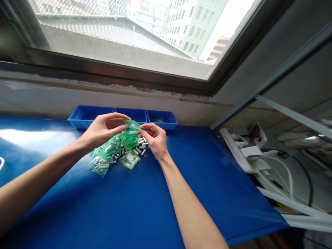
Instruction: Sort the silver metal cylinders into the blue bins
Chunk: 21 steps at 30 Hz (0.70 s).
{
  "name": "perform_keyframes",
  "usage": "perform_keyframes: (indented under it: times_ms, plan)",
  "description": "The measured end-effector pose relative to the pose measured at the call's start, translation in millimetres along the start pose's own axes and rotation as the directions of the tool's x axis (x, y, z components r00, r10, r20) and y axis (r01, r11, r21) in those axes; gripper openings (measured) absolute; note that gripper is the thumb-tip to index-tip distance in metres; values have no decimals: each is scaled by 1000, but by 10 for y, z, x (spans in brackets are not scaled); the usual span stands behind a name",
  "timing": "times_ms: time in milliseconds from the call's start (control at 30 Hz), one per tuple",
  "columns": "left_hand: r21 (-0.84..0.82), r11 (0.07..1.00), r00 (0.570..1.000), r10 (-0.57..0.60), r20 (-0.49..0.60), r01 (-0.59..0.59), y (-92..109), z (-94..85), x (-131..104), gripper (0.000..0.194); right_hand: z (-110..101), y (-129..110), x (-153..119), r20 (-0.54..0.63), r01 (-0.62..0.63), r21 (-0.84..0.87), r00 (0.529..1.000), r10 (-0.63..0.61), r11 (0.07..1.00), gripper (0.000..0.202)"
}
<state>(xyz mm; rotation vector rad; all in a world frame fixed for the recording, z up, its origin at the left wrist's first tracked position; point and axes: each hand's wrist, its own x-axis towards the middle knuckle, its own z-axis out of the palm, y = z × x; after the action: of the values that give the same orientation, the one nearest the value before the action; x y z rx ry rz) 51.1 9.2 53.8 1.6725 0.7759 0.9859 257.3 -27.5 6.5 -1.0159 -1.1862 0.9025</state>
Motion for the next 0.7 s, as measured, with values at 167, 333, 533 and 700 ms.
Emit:
perform_keyframes:
  times_ms: [167, 333, 533, 700]
  plan:
    - [0, 1000, 1000, -2, 24, 2, -16, 25, -5, 44, -3, -9, 2, -25, 61, 1, 998, -61, 998, 23]
    - [85, 996, 1000, 9, -15, -8, -47, 54, -17, 55, -64, -71, -13, -69, 242, -217, 962, -262, 946, 15]
    - [386, 920, 998, 61, 22, -65, -91, 43, -39, 39, -244, -5, 51, -126, 311, -720, 820, -558, 620, 20]
    - [508, 842, 983, 141, 118, -182, -127, 59, -59, 31, -316, 85, 90, -97, 287, -809, 795, -599, 513, 23]
